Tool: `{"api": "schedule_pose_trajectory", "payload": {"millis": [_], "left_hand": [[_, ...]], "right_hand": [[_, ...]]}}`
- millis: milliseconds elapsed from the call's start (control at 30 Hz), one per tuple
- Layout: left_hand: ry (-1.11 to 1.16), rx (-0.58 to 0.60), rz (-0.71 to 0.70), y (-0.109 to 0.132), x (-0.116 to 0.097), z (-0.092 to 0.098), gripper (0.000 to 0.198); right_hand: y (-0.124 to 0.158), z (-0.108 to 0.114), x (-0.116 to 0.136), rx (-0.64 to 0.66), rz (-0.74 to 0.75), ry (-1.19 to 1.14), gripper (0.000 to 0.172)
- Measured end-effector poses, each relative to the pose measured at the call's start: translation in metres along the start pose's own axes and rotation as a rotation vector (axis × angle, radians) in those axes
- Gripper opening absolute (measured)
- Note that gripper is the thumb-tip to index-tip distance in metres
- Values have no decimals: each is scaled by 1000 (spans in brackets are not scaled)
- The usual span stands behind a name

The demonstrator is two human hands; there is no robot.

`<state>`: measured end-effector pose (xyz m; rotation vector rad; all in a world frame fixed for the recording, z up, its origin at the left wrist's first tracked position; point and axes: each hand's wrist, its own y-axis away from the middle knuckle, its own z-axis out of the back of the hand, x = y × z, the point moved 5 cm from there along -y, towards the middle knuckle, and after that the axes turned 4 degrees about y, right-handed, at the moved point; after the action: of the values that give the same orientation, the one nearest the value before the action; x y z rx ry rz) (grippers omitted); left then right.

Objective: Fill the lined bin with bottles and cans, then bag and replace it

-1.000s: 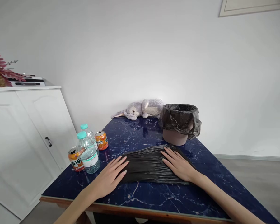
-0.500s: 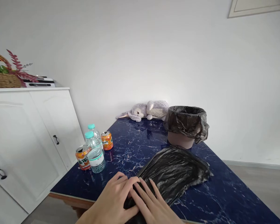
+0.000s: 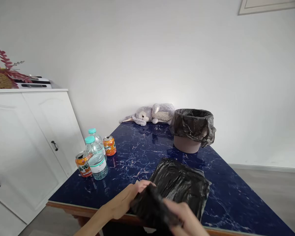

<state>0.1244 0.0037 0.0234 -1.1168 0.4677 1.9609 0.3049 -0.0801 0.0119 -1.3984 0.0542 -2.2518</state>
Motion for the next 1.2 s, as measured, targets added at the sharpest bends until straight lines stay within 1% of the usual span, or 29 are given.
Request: {"api": "schedule_pose_trajectory", "payload": {"millis": [33,67,100,167,233,300,333,367,400,433,467,500,533,567,600,633,700,767,800,833,900,967,1067,1133,1200], "left_hand": [[7,-29,17,-3,4,0,74],[-1,-59,40,-5,7,1,71],[-21,-77,68,-7,9,0,66],[-79,-93,98,-12,12,-5,63],[-182,-185,66,-16,8,-8,69],[-332,-302,-37,-20,-1,-12,68],[-411,-323,-94,-21,-8,-16,65],[-481,-305,-142,-24,-14,-21,63],[-537,-253,-179,-26,-19,-27,62],[-581,-184,-206,-29,-24,-33,61],[-612,-114,-226,-32,-28,-37,60],[-634,-55,-240,-35,-31,-41,59],[-650,-12,-253,-39,-32,-44,57],[-662,19,-262,-43,-32,-46,56],[-670,40,-269,-47,-31,-47,54],[-671,56,-272,-50,-29,-48,54],[-649,75,-265,-53,-24,-48,56],[-612,82,-244,-52,-19,-45,59],[-594,86,-230,-50,-17,-43,60],[-580,88,-213,-46,-17,-40,61],[-561,79,-167,-39,-16,-34,61],[-551,50,-118,-33,-15,-29,60],[-551,-14,-102,-26,-14,-25,53],[-546,-60,-136,-21,-14,-23,46],[-537,-95,-175,-16,-15,-22,44]], "right_hand": [[0,24,0,-172,-104,-14,54],[0,45,-3,-308,-196,-36,58],[0,63,-10,-386,-268,-43,62],[-4,93,-31,-487,-352,-5,70],[-9,116,-58,-510,-404,129,73],[-13,131,-80,-512,-418,283,73],[-14,136,-85,-540,-418,364,77],[-12,140,-85,-596,-405,451,82],[-9,141,-80,-672,-375,542,85],[-5,140,-71,-745,-323,632,83],[-1,134,-59,-792,-241,717,77],[2,124,-47,-797,-138,789,69],[4,112,-37,-749,-34,845,63],[5,97,-32,-661,53,886,60],[6,83,-33,-558,102,919,61],[6,71,-38,-466,108,947,64],[5,58,-61,-323,16,984,68],[5,54,-86,-208,-108,985,68],[6,55,-94,-171,-152,977,67],[8,57,-97,-155,-175,968,67],[15,61,-91,-177,-140,964,67],[25,61,-74,-187,-23,981,69],[42,53,-54,-124,198,1015,72],[52,52,-51,-108,288,1030,68],[58,54,-55,-100,309,1007,55]]}}
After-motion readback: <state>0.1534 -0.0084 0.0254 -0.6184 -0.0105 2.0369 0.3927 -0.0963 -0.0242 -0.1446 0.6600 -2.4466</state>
